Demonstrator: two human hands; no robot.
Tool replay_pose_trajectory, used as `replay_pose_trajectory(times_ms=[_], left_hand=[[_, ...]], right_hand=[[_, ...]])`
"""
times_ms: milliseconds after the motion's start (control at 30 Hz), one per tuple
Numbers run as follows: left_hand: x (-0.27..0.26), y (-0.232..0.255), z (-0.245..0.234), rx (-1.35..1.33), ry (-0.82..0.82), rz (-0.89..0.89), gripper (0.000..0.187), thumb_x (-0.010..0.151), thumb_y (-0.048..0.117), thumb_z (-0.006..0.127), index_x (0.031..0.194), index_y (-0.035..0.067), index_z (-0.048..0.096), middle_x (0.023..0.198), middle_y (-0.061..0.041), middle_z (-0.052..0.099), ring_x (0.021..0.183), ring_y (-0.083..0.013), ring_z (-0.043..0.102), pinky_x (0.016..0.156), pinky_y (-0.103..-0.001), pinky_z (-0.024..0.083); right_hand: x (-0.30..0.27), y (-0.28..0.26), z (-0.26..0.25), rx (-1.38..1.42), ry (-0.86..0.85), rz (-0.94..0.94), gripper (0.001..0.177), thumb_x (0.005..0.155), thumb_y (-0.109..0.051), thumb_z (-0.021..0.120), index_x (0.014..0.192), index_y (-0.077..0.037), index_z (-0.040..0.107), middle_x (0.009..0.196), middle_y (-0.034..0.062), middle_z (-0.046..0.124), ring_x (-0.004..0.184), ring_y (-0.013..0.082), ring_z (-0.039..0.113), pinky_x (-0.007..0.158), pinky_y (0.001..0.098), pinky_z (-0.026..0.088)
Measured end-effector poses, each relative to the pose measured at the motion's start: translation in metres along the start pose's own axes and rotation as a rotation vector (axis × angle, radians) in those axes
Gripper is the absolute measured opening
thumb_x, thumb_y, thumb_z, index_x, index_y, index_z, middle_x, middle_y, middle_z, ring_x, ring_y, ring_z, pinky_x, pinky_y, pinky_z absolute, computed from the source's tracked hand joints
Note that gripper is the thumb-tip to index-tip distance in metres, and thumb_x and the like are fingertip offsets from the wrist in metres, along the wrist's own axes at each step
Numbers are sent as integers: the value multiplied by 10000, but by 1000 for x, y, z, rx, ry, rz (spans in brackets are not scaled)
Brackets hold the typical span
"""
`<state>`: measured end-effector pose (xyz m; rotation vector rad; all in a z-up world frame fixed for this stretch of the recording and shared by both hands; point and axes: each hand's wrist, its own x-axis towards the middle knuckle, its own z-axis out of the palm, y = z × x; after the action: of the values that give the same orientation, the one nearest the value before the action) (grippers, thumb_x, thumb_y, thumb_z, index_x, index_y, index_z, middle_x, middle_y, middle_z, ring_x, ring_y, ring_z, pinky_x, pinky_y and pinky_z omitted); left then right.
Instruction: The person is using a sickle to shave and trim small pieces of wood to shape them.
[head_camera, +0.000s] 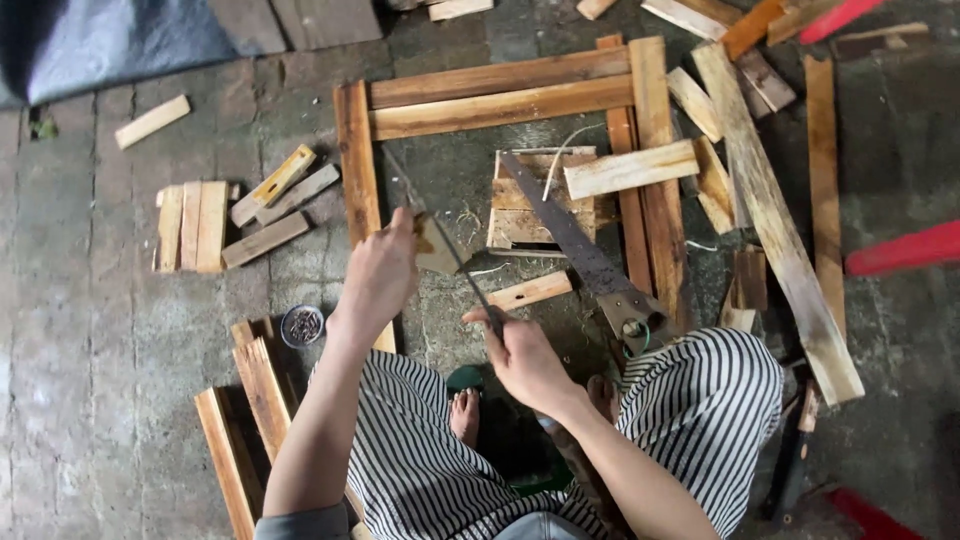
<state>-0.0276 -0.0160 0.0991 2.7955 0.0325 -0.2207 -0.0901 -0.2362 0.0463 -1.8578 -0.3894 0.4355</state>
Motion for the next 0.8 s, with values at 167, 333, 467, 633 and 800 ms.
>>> replay_pose_trajectory(times_ms=[167, 333, 467, 633, 800], left_hand=[[4, -40, 33, -8, 20, -11, 301, 961, -15, 457, 1248, -58, 538, 848, -286, 702, 784, -500, 732, 673, -578, 611], [-9, -19, 1, -83, 87, -68, 291, 993, 44, 482, 1245, -59, 586, 798, -320, 689, 775, -536, 716, 663, -624, 606], [-6, -20, 5, -171, 147, 55, 189, 1032, 36, 495, 1191, -54, 544, 948, -236, 735, 815, -393, 762, 613, -437, 652], [-17, -8, -7, -162, 134, -6, 203, 1041, 144, 495, 1190, 34, 577, 835, -314, 704, 772, -525, 713, 600, -573, 604], [-22, -3, -9, -94, 111, 30, 254, 995, -3, 478, 1226, 16, 580, 862, -316, 716, 760, -484, 735, 612, -524, 634]], right_hand=[[-10, -11, 12, -44, -51, 110, 310, 998, -173, 476, 1133, -113, 748, 499, 178, 607, 449, 338, 595, 452, 388, 443], [-11, -41, -9, -18, -109, 115, 146, 996, -148, 484, 940, -123, 617, 781, 162, 675, 449, 260, 514, 417, 343, 400], [-16, -22, -2, -32, -74, 170, 173, 985, -144, 491, 846, -78, 570, 877, 182, 693, 482, 236, 497, 432, 345, 406], [-7, -20, 7, -149, 7, 182, 274, 958, -215, 487, 1061, -146, 732, 571, 214, 648, 616, 443, 690, 534, 472, 548], [-13, -32, 9, -270, 9, 195, 242, 963, -273, 522, 1029, -120, 698, 577, 236, 639, 677, 448, 712, 563, 531, 551]])
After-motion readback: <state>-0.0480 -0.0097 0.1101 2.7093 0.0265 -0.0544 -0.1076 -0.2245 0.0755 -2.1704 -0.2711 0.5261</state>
